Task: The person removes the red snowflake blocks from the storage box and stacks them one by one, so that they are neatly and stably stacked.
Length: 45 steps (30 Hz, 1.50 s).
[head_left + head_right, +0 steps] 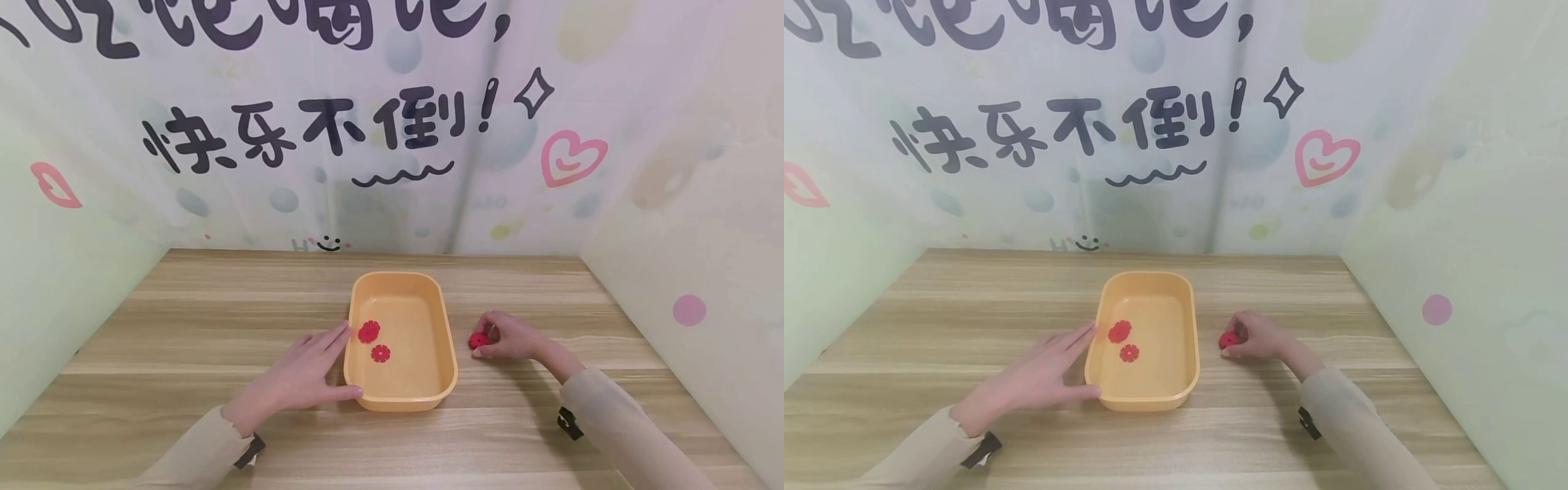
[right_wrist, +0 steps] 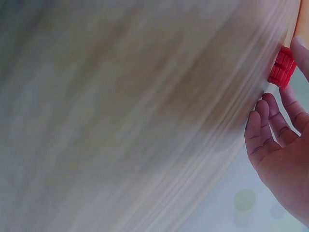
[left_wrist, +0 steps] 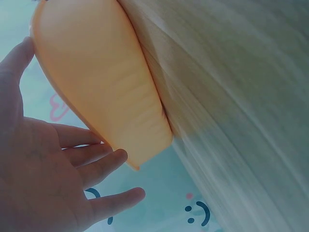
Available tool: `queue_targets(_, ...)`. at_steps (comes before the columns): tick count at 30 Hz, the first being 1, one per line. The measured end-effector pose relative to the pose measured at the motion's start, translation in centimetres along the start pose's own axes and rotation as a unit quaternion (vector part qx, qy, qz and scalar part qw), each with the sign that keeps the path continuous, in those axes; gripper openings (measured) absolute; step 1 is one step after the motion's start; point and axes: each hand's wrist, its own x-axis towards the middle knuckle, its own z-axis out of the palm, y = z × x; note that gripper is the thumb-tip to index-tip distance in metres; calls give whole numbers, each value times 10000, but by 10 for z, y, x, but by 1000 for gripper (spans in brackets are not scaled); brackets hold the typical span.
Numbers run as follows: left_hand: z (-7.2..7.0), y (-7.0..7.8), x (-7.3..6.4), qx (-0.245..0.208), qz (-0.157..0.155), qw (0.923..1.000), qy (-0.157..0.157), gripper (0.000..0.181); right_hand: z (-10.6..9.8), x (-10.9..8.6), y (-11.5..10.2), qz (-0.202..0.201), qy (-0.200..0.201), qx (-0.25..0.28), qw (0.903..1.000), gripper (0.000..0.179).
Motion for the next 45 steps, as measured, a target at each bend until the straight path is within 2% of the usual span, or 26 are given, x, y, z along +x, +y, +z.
queue_targets(15,0,1,1,24,-9,10000,3,96,0,0,3,-89,32,-115,9999,34)
queue_targets(22,0,0,0,32,-10,10000,7,96,-2,0,4,-21,18,160,9999,34)
queue_targets(28,-1,1,-1,30,1,10000,26,95,-15,1,4,230,271,374,9987,32)
queue_targets(30,-1,1,-1,43,12,10000,28,95,-21,3,2,145,416,336,9985,29)
queue_targets(37,-1,1,0,34,18,10000,35,95,-44,22,-12,-264,804,185,9962,16)
queue_targets(42,-1,2,-1,46,-10,10000,13,95,-56,40,-28,-540,768,102,9955,22)
queue_targets(45,-1,2,-1,47,-16,10000,14,95,-61,51,-42,-572,645,45,9963,25)
